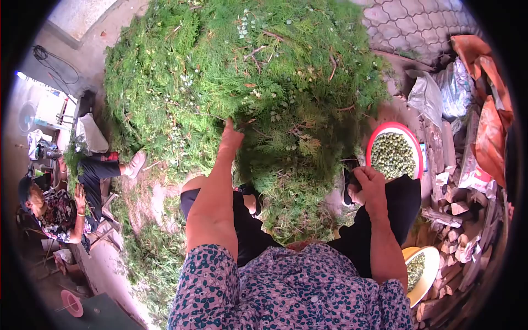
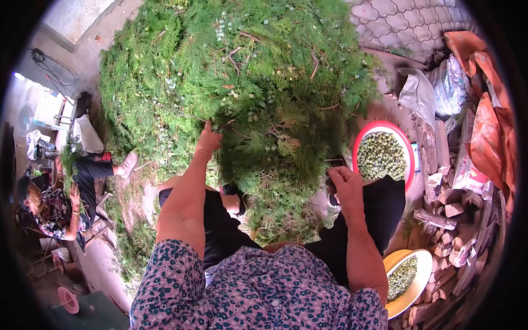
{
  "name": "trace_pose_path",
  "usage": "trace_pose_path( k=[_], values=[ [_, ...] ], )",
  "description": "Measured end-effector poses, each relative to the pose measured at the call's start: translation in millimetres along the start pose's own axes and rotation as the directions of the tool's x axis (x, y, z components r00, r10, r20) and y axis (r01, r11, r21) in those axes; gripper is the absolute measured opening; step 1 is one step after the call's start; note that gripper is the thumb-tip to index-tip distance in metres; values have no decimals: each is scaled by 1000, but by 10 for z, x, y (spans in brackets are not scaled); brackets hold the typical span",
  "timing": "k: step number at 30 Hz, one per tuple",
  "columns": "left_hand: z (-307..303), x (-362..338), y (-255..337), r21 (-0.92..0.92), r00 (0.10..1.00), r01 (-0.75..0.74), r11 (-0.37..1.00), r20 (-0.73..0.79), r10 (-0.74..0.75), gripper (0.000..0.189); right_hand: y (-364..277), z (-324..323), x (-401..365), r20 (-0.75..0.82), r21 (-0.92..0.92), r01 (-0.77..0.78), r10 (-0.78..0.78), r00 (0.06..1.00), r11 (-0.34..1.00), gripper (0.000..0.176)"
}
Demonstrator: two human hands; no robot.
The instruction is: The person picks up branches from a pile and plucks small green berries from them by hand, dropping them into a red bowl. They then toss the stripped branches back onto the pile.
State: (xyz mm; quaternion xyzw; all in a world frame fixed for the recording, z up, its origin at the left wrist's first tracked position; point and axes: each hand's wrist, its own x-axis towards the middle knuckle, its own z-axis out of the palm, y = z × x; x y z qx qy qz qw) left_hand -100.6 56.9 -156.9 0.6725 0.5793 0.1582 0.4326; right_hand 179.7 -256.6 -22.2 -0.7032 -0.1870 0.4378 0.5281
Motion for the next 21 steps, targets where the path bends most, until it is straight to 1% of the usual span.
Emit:
trace_pose_path(
  k=[1,2,3,4,5,6,8,9,10,11,12,13,14,15,17,18,19,20,21],
  values=[
    [43,-43,-13,9,1000,-2,1000,-14,2,51,12,9,8,13,42,-23,23,1000,999,19],
    [88,-90,-25,18,1000,-4,1000,-27,4,41,5,24,1,-7,-10,-35,35,999,999,19],
    [113,-174,29,27,999,-5,1000,-41,6,33,7,45,-6,0,-9,-34,34,999,999,19],
    [158,-285,72,253,989,-104,962,-80,128,28,10,62,-8,16,-7,-41,41,999,999,18],
    [198,-389,121,468,964,-182,865,-90,252,23,1,76,0,31,-8,-47,47,998,999,18],
    [224,-502,173,466,964,-176,867,-97,248,23,-12,101,8,38,-13,-44,45,998,999,18],
    [250,-718,270,565,955,-239,789,-10,296,24,-34,195,16,71,-64,-14,19,997,998,16],
    [274,-820,336,562,957,-232,794,-16,291,24,-19,233,41,77,-71,-14,19,997,997,16],
    [300,-926,405,584,938,-306,752,51,342,26,17,276,82,107,-211,162,-142,984,964,15],
    [327,-1024,454,601,914,-378,704,119,388,28,40,325,113,161,-336,332,-294,942,881,14],
    [355,-1106,483,602,916,-372,706,115,385,28,38,394,127,166,-336,333,-292,942,881,14],
    [386,-1173,509,661,851,-442,606,94,517,23,26,483,140,214,-402,516,-470,856,756,18],
    [408,-1234,551,717,764,-492,494,83,640,18,11,577,142,273,-454,668,-622,734,589,23],
    [408,-1290,625,718,764,-490,495,81,640,18,-6,692,141,275,-454,670,-622,733,588,23],
    [383,-1446,812,761,669,-544,354,139,730,21,-28,947,87,413,-453,829,-747,521,328,31],
    [385,-1533,900,754,679,-551,359,154,718,21,-35,1070,54,416,-453,830,-746,520,326,31],
    [403,-1592,942,753,679,-550,360,153,718,21,-37,1188,16,445,-458,839,-740,504,296,32],
    [427,-1643,973,738,668,-576,351,177,723,21,-25,1251,-6,474,-461,847,-734,486,264,34],
    [444,-1697,1016,722,655,-601,342,201,728,21,26,1273,-8,476,-461,848,-734,485,262,34]
  ],
)
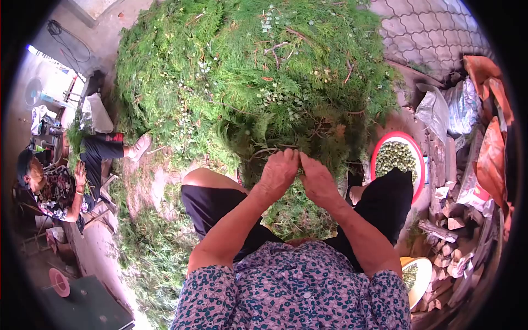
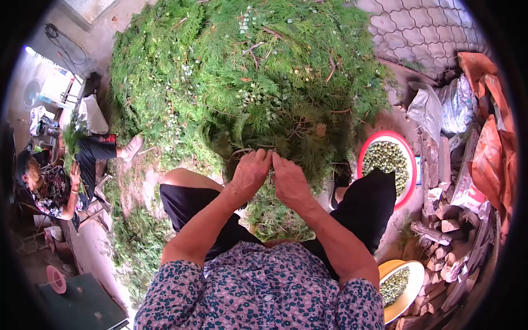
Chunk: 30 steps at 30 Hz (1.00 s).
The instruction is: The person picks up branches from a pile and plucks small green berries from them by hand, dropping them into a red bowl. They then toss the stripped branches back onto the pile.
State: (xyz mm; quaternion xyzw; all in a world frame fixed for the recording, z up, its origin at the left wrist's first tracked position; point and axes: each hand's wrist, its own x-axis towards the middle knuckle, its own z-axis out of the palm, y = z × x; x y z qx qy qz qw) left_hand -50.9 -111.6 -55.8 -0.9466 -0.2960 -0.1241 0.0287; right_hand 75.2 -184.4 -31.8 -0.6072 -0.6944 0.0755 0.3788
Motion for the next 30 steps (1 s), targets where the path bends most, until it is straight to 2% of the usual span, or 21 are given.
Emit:
trace_pose_path(
  k=[1,2,4,5,6,8,9,10,11,12,14,16,18,19,20,22,23,26,27,28,30],
  values=[
    [-81,5,72,-30,994,10,1000,110,-6,33,15,66,-51,132,114,-243,228,965,963,31],
    [-43,-17,135,-32,994,12,999,110,-8,33,35,116,-91,284,189,-481,422,861,856,29],
    [-35,-36,242,-207,997,40,978,-51,-52,45,73,150,-121,252,261,-464,405,879,846,28],
    [-52,-73,255,-388,986,97,916,-90,-143,46,97,155,-137,217,330,-445,392,894,833,28],
    [-113,-90,278,-392,986,95,915,-91,-141,46,132,159,-161,216,326,-446,394,893,833,28],
    [-199,-135,292,-598,858,286,749,-188,-477,44,192,154,-168,247,414,-563,507,826,715,27],
    [28,-226,242,-777,749,260,573,-213,-628,40,176,97,-156,244,415,-559,504,829,718,27],
    [290,-387,176,-917,648,296,268,-13,-762,32,125,-2,-148,331,567,-654,588,738,501,27],
    [191,-434,160,-939,448,319,-128,268,-853,29,82,-98,-150,437,670,-701,634,638,244,27],
    [88,-481,134,-829,242,245,-502,554,-796,26,53,-183,-157,436,671,-700,633,640,245,27],
    [463,-766,-106,-795,117,127,-593,606,-787,25,42,-335,-166,433,772,-624,623,651,116,23],
    [261,-715,-240,-789,148,62,-611,613,-776,26,122,-467,-226,416,796,-593,606,678,118,23],
    [-93,-504,-324,-888,183,103,-448,460,-869,32,140,-553,-254,389,823,-554,586,711,126,24],
    [-15,-490,-428,-909,259,80,-408,414,-873,39,136,-583,-262,337,839,-517,582,740,171,25],
    [-49,-418,-481,-913,266,72,-402,406,-874,39,129,-610,-275,284,852,-477,575,767,216,27],
    [-166,-238,-576,-905,461,5,-426,381,-802,51,102,-647,-310,256,851,-465,580,773,245,29],
    [-236,-170,-620,-884,542,-25,-466,380,-749,63,94,-651,-325,265,869,-449,572,777,207,29],
    [-411,36,-676,-877,507,4,-480,415,-755,60,95,-633,-426,282,892,-425,544,791,156,30],
    [-469,82,-677,-862,590,-51,-504,381,-712,71,89,-641,-448,310,904,-418,529,790,94,30],
    [-522,114,-652,-863,595,-52,-502,377,-710,71,83,-648,-470,336,912,-409,516,788,32,31],
    [-622,191,-565,-940,618,229,-254,342,-708,85,100,-671,-512,376,912,-408,472,797,-38,31]
  ],
)
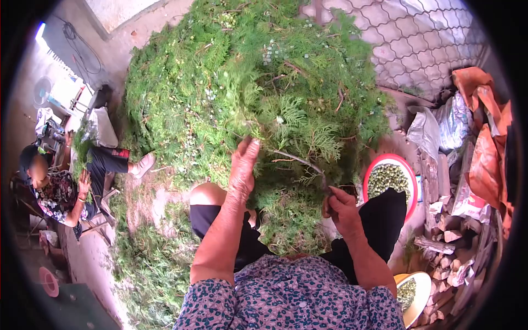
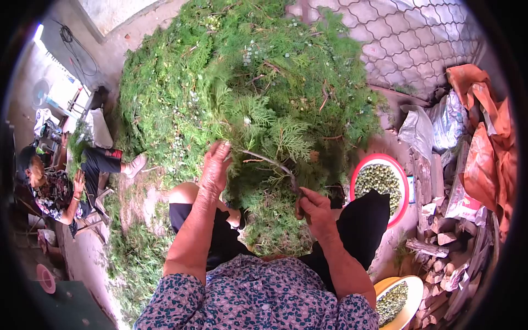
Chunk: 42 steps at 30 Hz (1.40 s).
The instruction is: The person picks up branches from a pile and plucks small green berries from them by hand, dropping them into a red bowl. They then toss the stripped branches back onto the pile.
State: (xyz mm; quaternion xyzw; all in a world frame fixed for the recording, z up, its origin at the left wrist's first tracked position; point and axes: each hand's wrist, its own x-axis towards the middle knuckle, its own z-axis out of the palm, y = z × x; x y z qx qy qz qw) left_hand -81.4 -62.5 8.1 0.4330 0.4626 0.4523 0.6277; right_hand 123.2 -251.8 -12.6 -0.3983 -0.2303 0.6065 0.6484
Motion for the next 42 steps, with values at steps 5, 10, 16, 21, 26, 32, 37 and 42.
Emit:
trace_pose_path(
  k=[5,10,16,21,26,32,37,42],
  values=[
    [195,-67,9,-94,999,-34,995,-42,30,82,-40,-64,-74,18,7,-143,143,990,990,28],
    [30,-49,-204,-194,996,0,981,-90,-18,59,28,-244,-91,16,-376,-213,236,972,902,38],
    [-52,-245,-348,-283,996,-51,958,-87,28,54,-82,-175,-26,-38,-852,99,-249,968,514,30],
    [15,-451,-441,-279,1000,2,960,0,-2,55,-229,259,227,-121,-629,107,-233,965,770,21],
    [91,-591,-514,-272,998,22,962,56,-7,55,127,211,538,-47,-711,117,-213,976,694,23],
    [130,-677,-559,-247,992,64,967,120,-35,48,335,80,562,-87,-732,158,-322,943,663,27],
    [53,-633,-648,-422,982,185,888,114,-150,21,373,-43,537,-248,-595,51,-244,938,802,24],
    [65,-585,-582,-499,953,303,812,167,-253,16,256,102,367,-198,-681,40,-236,951,732,22]
  ],
)
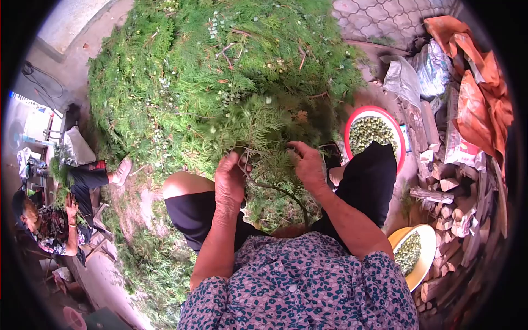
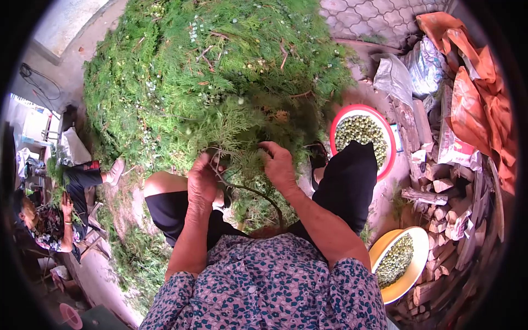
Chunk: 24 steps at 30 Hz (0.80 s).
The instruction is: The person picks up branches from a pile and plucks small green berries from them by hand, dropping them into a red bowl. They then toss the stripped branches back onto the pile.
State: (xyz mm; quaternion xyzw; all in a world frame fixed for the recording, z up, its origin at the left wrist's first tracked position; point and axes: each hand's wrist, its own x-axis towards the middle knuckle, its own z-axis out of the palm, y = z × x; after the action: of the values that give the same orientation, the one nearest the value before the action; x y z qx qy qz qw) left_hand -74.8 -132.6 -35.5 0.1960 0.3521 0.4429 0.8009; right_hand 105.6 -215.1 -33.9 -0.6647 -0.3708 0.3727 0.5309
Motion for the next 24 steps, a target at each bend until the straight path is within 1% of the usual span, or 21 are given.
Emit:
trace_pose_path(
  k=[1,2,3,5,6,7,8,9,10,11,12,13,15,16,17,18,19,20,21,22,24],
  values=[
    [94,-42,22,-88,992,35,996,-114,-45,20,70,11,8,-2,0,-2,2,1000,1000,22],
    [93,-31,30,-87,992,36,996,-115,-46,20,190,39,35,-18,4,71,-71,997,997,21],
    [90,-17,44,-22,988,25,999,-150,-28,20,203,57,49,-34,7,146,-145,989,989,21],
    [79,0,59,108,976,8,994,-217,16,22,210,85,22,-43,-31,161,-162,986,987,21],
    [56,13,42,107,976,7,994,-216,16,22,193,96,11,-51,-68,175,-179,983,982,20],
    [18,36,16,145,972,-7,989,-230,41,22,213,97,25,-51,-69,178,-182,982,982,20],
    [-5,47,8,183,967,-23,983,-244,68,22,258,99,48,-102,85,91,-82,991,992,20],
    [64,7,7,178,966,-29,984,-250,74,20,295,101,73,-135,242,9,25,991,970,19],
    [84,-2,-14,179,965,-34,983,-249,79,20,325,90,93,-133,244,12,21,991,970,19],
    [107,-5,-35,188,967,-69,980,-228,112,18,350,65,117,-125,433,-87,155,980,897,18],
    [179,-15,-43,196,968,-104,975,-206,145,17,322,51,138,-90,603,-174,283,955,779,18],
    [265,-28,-56,172,960,-126,977,-226,164,18,290,47,159,-91,603,-169,278,956,780,18],
    [427,-59,-26,201,960,-164,966,-192,203,20,178,22,207,-232,466,-102,233,945,879,16],
    [487,-60,-16,231,958,-196,953,-162,236,21,103,-11,232,-234,467,-95,227,946,879,16],
    [537,-38,-10,242,954,-226,944,-141,265,23,23,-59,265,-306,208,9,56,950,978,15],
    [582,-3,-1,243,954,-232,942,-133,269,23,-24,-99,309,-332,-69,110,-127,935,992,15],
    [629,35,13,228,955,-250,941,-101,278,23,-5,-125,373,-334,-66,119,-134,933,991,15],
    [668,63,27,214,956,-265,940,-71,286,24,56,-142,438,-344,207,53,22,939,977,15],
    [723,89,50,227,955,-269,936,-62,289,26,61,-153,500,-311,466,-8,172,935,885,14],
    [770,114,66,227,955,-273,935,-55,292,26,65,-163,554,-314,467,-1,167,935,884,14],
    [869,163,77,249,942,-324,912,-2,335,28,45,-206,657,-324,541,-9,218,920,841,16]
  ],
)
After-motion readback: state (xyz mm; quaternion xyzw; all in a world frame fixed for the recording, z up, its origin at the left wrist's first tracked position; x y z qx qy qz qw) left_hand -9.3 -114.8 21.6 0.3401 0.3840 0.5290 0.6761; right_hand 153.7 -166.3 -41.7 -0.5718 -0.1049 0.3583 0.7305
